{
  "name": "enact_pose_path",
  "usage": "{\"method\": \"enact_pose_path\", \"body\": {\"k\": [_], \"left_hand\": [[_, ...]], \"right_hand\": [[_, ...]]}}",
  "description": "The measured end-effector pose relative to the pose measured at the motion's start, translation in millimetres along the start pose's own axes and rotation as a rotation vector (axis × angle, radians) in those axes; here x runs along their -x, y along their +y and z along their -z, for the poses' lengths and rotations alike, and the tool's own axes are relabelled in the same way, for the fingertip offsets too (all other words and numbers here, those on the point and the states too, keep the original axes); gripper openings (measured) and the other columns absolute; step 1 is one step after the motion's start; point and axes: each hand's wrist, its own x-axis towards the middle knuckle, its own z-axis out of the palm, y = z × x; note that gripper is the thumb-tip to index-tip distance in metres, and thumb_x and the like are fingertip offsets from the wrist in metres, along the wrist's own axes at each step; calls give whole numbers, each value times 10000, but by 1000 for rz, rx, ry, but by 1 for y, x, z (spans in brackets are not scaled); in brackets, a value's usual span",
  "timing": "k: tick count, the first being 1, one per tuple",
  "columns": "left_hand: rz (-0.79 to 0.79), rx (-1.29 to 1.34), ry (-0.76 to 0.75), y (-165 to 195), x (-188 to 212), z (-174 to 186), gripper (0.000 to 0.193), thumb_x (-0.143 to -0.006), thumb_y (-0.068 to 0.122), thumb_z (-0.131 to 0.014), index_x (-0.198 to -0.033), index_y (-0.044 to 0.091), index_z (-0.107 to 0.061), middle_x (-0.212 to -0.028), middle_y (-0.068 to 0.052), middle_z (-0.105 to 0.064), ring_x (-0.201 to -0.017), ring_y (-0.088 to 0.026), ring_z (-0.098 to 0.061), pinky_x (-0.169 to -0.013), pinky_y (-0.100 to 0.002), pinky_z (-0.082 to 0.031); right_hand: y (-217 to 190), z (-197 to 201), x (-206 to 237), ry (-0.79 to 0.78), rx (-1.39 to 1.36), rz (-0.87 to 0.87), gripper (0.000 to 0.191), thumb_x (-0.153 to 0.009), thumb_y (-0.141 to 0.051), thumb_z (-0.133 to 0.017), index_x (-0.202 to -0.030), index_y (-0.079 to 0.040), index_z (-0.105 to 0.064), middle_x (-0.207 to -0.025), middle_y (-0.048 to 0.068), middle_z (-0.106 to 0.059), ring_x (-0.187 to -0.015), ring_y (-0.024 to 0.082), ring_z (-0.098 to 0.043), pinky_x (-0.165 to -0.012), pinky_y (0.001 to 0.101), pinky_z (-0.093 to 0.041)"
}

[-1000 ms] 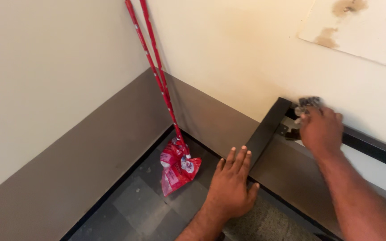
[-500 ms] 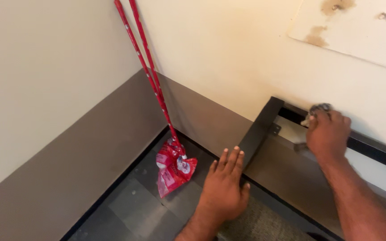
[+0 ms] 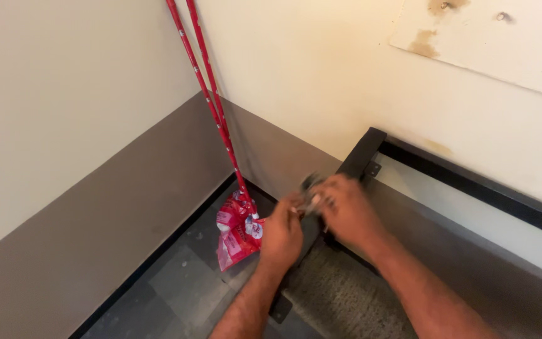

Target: The person wipes the black metal table frames with a checkered cloth, steadying the frame with one hand while running the cloth along the bars. They work their way around the frame, wiping different rails and legs section by section.

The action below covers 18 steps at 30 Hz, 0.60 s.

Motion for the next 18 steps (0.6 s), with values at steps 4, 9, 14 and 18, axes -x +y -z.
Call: {"method": "enact_pose_path", "body": {"k": [4, 9, 14, 18], "left_hand": [[90, 143, 295, -21, -5, 5, 301, -1033, 167, -467, -1237, -7, -604, -1131, -192, -689, -1060, -322, -678, -929, -407, -518], [172, 105, -15, -26, 25, 34, 316, -1048, 245, -488, -1151, 14, -677, -1050, -188, -744, -1031, -313, -715, -920, -394, -538], [200, -20, -368, -25, 83, 94, 378, -1021, 266, -508, -1315, 69, -641, -1137, -202, -732, -1104, -304, -706, -946, -382, -524], [173, 103, -393, -29, 86, 103, 389, -1043, 256, -501, -1343, 44, -628, -1206, -191, -722, -1142, -288, -683, -974, -370, -509]], "right_hand": [[-28, -12, 30, -191, 33, 134, 280, -934, -291, -666, -1155, -140, -749, -1219, 69, -645, -1199, 266, -592, -1062, 440, -472], [-22, -10, 17, 97, 86, 14, 331, -961, -250, -636, -1272, -144, -677, -1322, 125, -583, -1167, 364, -551, -1014, 492, -466], [-43, -30, 19, 278, 269, -51, 386, -956, -222, -644, -1316, -84, -638, -1317, 216, -536, -1109, 429, -543, -936, 542, -480], [-100, -46, 52, 149, 335, -66, 307, -940, -236, -632, -1220, -116, -672, -1205, 142, -599, -1108, 345, -582, -965, 495, -489]]}}
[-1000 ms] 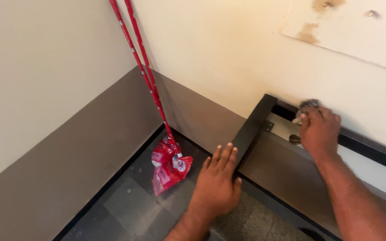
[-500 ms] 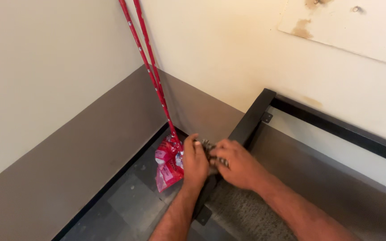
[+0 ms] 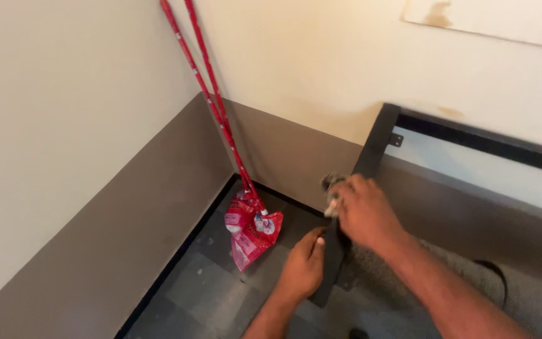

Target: The person wipes the black metal table frames with a checkered cloth, steadying the frame with one hand while running the cloth along the bars. They work their way around the frame, wiping different rails and legs section by section.

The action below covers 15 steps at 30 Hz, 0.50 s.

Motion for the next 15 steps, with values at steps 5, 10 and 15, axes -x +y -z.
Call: {"method": "enact_pose_path", "body": {"k": [5, 10, 15], "left_hand": [[61, 412, -241, -20, -8, 8, 424, -1075, 275, -480, -1379, 10, -613, -1261, -115, -723, -1172, -202, -646, -1032, -331, -490], [344, 830, -398, -34, -2, 20, 551, -1077, 384, -385, -1525, 84, -499, -1355, -88, -651, -1232, -192, -601, -1103, -328, -442], [513, 1049, -400, -32, 1, 17, 655, -1075, 497, -292, -1588, 120, -447, -1550, -41, -499, -1421, -182, -461, -1192, -366, -350]], "right_hand": [[-69, 18, 56, -68, -7, -54, 278, -946, -243, -599, -1167, -102, -693, -1122, 81, -644, -1053, 296, -606, -952, 475, -485], [-110, 25, 110, -154, -115, -191, 407, -904, -238, -629, -1273, -74, -679, -1130, 102, -609, -1054, 304, -597, -905, 453, -488], [-112, 17, 132, -103, -137, -178, 399, -844, -302, -704, -1220, -174, -740, -1098, 46, -638, -1020, 246, -611, -930, 430, -500]]}}
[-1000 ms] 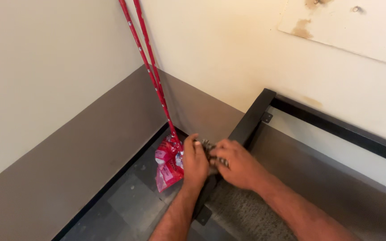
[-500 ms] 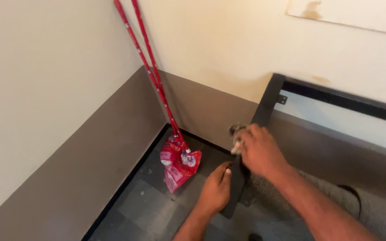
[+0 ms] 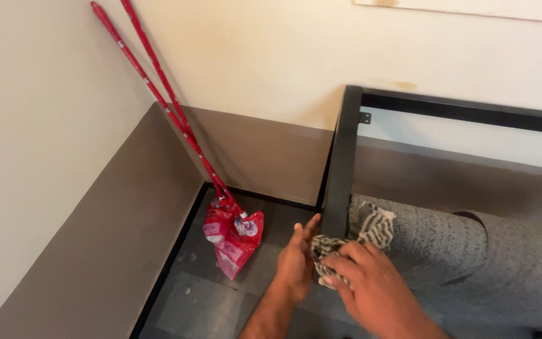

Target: The person wipes the black metal table frames with a checkered cloth, steadying the frame with one hand while running the cloth along the bars. They work their way around the frame, wiping different rails and legs section by section.

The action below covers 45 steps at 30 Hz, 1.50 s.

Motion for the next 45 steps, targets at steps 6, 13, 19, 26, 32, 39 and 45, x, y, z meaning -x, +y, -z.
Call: {"method": "enact_pose_path", "body": {"k": [6, 13, 19, 26, 32, 39, 45], "left_hand": [[-2, -22, 72, -12, 7, -10, 672, -1047, 528, -294, -1554, 113, -444, -1672, -57, -417, -1524, -200, -385, -1232, -371, -269], [-73, -213, 86, -15, -6, 1, 701, -1050, 532, -259, -1544, 90, -485, -1679, -72, -363, -1548, -174, -307, -1261, -348, -165], [-5, -225, 302, -6, -33, 3, 711, -1041, 564, -290, -1428, 59, -608, -1459, -193, -570, -1370, -314, -491, -1159, -449, -345], [5, -276, 268, 14, -55, 9, 556, -1012, 517, -469, -1278, 78, -680, -1205, -44, -721, -1083, -163, -666, -960, -354, -494], [110, -460, 148, 26, -29, 31, 400, -976, 418, -550, -1158, 94, -698, -1070, -47, -704, -961, -177, -674, -780, -350, -514], [63, -586, -81, 49, 8, 26, 386, -1016, 405, -512, -1238, 112, -630, -1117, -28, -691, -1009, -136, -658, -823, -321, -511], [-86, -360, -323, 59, 24, -5, 478, -1058, 322, -414, -1473, 94, -476, -1351, -21, -632, -1234, -106, -602, -1058, -293, -457]], "right_hand": [[36, 0, -67, 201, 208, 7, 331, -856, -315, -715, -1161, -195, -767, -1117, 68, -643, -1049, 263, -608, -944, 518, -428], [68, 12, -139, 277, 90, -80, 291, -935, -292, -699, -1147, -94, -723, -1076, 162, -598, -989, 319, -645, -858, 441, -555], [46, 1, -98, 173, 150, 4, 293, -896, -216, -694, -1120, -27, -688, -1066, 181, -574, -912, 338, -651, -786, 451, -566], [-2, -34, -5, 234, -4, -119, 358, -842, -280, -757, -1143, -93, -709, -1050, 153, -550, -854, 331, -664, -754, 473, -552], [-40, -54, 0, 289, -8, -545, 421, -798, -339, -796, -1188, -202, -717, -1088, 125, -544, -913, 336, -683, -741, 464, -568], [-48, -56, -60, 510, 65, -702, 284, -890, -309, -726, -1124, -156, -682, -1034, 132, -564, -855, 339, -685, -726, 445, -577], [-65, -45, -53, 590, -995, -658, 446, -1032, -351, -504, -1419, -137, -566, -1444, 129, -637, -1369, 286, -576, -1102, 370, -434]]}}
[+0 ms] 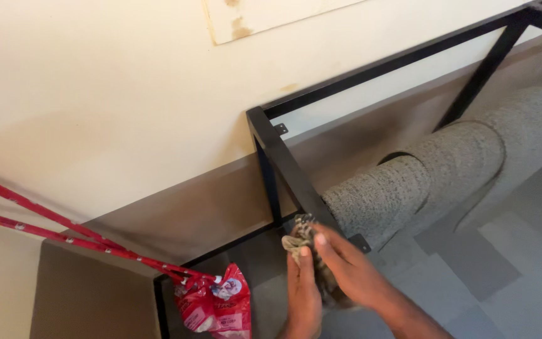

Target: The person wipes the black metal table frames with a checkered cloth, steadying the frame with one hand while running the cloth along the bars. They work their way around the frame, wiping different rails and legs section by section.

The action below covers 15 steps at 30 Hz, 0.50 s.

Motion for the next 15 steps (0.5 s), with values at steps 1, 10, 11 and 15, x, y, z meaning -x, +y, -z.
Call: {"method": "enact_pose_path", "body": {"k": [1, 10, 11, 15], "left_hand": [[-1, 54, 16, 1, 0, -3, 488, -1058, 313, -414, -1487, 85, -457, -1325, -51, -637, -1191, -131, -614, -1027, -308, -475], [-299, -328, 273, -14, -29, -56, 520, -1058, 230, -440, -1535, 30, -381, -1427, -157, -579, -1273, -241, -600, -1054, -361, -484], [-310, -447, 297, -14, -35, -59, 529, -1057, 234, -436, -1540, 33, -353, -1479, -159, -553, -1337, -259, -582, -1089, -370, -462], [-440, -661, 258, -11, -76, -45, 519, -1068, 211, -472, -1528, -12, -385, -1587, -239, -451, -1490, -366, -420, -1182, -413, -343]], "right_hand": [[-1, 4, 5, -26, 76, 7, 461, -1040, -347, -469, -1445, -139, -544, -1473, 120, -620, -1398, 282, -556, -1123, 371, -417], [8, 30, -30, 295, 626, 405, 448, -1042, -241, -454, -1438, -49, -539, -1470, 229, -569, -1438, 401, -456, -1149, 462, -375], [13, 26, -33, 313, 589, 383, 450, -1041, -240, -455, -1439, -48, -537, -1470, 234, -560, -1434, 396, -464, -1144, 462, -384], [25, 17, -40, 370, 651, 366, 449, -1043, -227, -446, -1435, -17, -512, -1453, 247, -554, -1427, 406, -455, -1134, 488, -392]]}}
